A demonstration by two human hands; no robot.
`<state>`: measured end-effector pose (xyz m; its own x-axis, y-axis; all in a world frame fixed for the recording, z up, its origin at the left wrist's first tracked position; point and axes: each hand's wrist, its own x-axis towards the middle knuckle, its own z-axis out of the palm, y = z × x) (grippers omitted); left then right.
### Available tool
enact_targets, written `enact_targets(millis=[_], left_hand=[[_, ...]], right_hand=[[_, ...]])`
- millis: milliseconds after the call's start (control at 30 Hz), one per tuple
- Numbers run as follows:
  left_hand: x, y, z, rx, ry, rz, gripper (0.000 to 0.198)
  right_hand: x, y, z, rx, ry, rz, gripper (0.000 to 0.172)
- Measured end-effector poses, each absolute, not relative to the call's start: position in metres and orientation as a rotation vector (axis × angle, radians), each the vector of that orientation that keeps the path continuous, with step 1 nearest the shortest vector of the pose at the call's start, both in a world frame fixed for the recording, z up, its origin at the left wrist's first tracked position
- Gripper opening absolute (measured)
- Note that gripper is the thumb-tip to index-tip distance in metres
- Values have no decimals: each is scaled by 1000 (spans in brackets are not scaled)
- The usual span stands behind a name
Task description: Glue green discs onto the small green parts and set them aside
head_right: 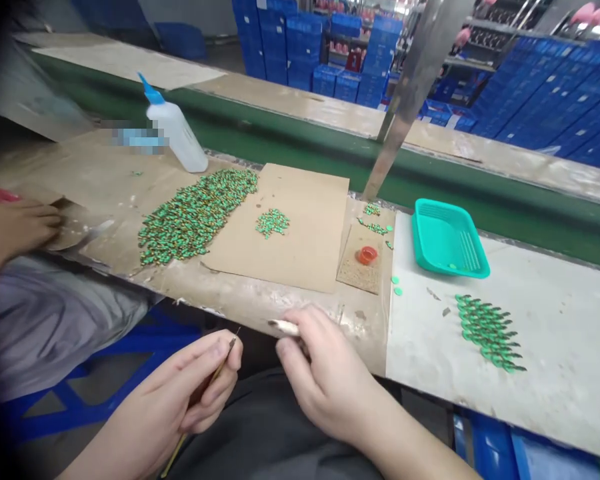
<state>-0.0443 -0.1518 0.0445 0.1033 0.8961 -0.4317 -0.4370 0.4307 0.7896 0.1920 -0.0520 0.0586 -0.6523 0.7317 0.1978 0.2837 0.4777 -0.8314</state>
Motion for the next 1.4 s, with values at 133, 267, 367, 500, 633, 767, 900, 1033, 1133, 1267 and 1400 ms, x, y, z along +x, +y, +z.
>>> enact_targets(millis=[133, 267, 367, 500, 633, 767, 900, 1033, 1133, 1267, 1400], left_hand=[[-37, -166, 26, 613, 1100, 994, 60], [-31, -176, 18, 615, 1141, 956, 58], [-26, -175, 21, 658, 1164, 933, 60], [-25, -174, 26, 729, 1221, 904, 62], [-27, -177, 25, 786, 1289, 870, 61], [-28, -179, 21, 806, 1343, 860, 58], [-30, -180, 23, 871, 1404, 854, 62], [-33, -185, 26, 906, 1458, 813, 61], [-34, -190, 28, 906, 1484, 799, 60], [-33, -189, 32, 888, 1476, 825, 65], [-33, -190, 33, 902, 1474, 831, 67]], right_hand=[[201, -71, 49, -861, -2225, 1086, 32], [208, -77, 42, -852, -2279, 1094, 22], [212, -79, 40, -824, -2267, 1102, 23], [214, -77, 38, -756, -2253, 1096, 24], [214, -75, 36, -749, -2239, 1052, 25], [213, -74, 34, -762, -2250, 1015, 28], [212, -75, 31, -750, -2273, 991, 30], [213, -74, 26, -839, -2226, 867, 28], [214, -74, 28, -907, -2133, 815, 21], [210, -79, 35, -718, -2163, 1084, 20], [204, -81, 36, -681, -2173, 1134, 21]])
